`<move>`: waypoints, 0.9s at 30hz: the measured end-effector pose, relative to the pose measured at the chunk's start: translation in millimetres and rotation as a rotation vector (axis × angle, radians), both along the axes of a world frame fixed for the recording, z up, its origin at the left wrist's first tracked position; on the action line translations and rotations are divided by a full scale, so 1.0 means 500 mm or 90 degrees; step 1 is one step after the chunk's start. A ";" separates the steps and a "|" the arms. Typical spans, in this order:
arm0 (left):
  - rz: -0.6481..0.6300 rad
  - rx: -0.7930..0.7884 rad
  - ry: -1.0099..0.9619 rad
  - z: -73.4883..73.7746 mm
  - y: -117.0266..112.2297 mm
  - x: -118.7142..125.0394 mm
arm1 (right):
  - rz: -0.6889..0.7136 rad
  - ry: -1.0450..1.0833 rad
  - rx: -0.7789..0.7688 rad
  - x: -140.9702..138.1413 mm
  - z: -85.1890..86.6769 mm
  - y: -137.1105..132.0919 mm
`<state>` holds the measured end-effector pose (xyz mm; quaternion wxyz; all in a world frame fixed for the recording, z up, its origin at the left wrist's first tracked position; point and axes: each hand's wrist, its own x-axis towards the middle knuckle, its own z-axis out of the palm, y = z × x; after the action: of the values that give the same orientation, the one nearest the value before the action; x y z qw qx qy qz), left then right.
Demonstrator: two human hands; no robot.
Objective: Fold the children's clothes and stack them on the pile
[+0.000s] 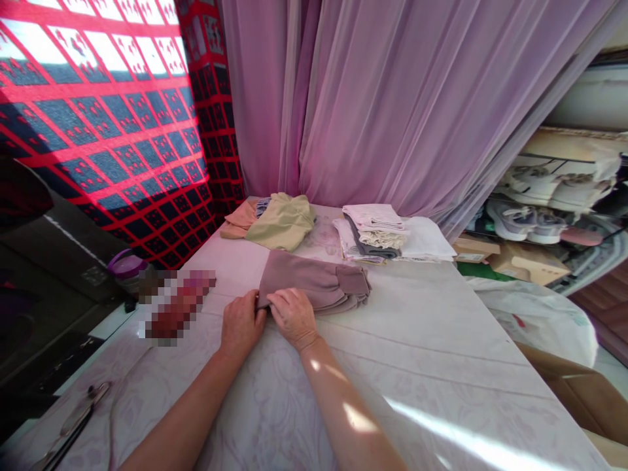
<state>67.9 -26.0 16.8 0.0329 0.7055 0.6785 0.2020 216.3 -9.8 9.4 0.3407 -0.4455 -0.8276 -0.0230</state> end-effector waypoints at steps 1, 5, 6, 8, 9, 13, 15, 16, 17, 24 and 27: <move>-0.002 0.007 -0.002 -0.003 0.000 -0.001 | 0.001 -0.003 -0.004 0.000 -0.001 -0.001; -0.030 0.015 0.014 -0.012 0.000 -0.005 | 0.004 -0.011 -0.021 -0.002 0.000 -0.003; -0.040 0.013 0.020 -0.014 0.000 -0.006 | 0.004 -0.015 -0.026 -0.002 -0.001 -0.002; -0.048 0.006 0.031 -0.016 0.001 -0.008 | 0.006 -0.030 -0.040 -0.003 -0.004 -0.001; -0.047 0.003 0.034 -0.017 0.001 -0.009 | 0.006 -0.038 -0.048 -0.004 -0.006 -0.002; -0.044 -0.003 0.025 -0.017 0.003 -0.009 | -0.013 -0.050 -0.106 -0.004 -0.003 -0.005; -0.054 -0.008 0.010 -0.015 0.002 -0.011 | -0.006 -0.049 -0.159 -0.001 0.014 0.001; -0.060 -0.009 0.003 -0.014 0.001 -0.011 | 0.001 -0.050 -0.188 0.002 0.027 0.008; -0.065 -0.009 -0.002 -0.013 0.000 -0.012 | 0.004 -0.052 -0.211 0.004 0.042 0.021; -0.076 0.013 -0.021 -0.019 -0.003 -0.011 | -0.171 -0.108 -0.266 -0.008 0.126 0.209; -0.084 0.014 -0.024 -0.030 -0.001 -0.014 | -0.185 -0.138 -0.341 -0.029 0.122 0.285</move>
<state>61.1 -26.4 2.0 0.0514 0.7451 0.6275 0.2200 201.6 132.9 70.6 0.1144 -0.6276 -0.7636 0.1000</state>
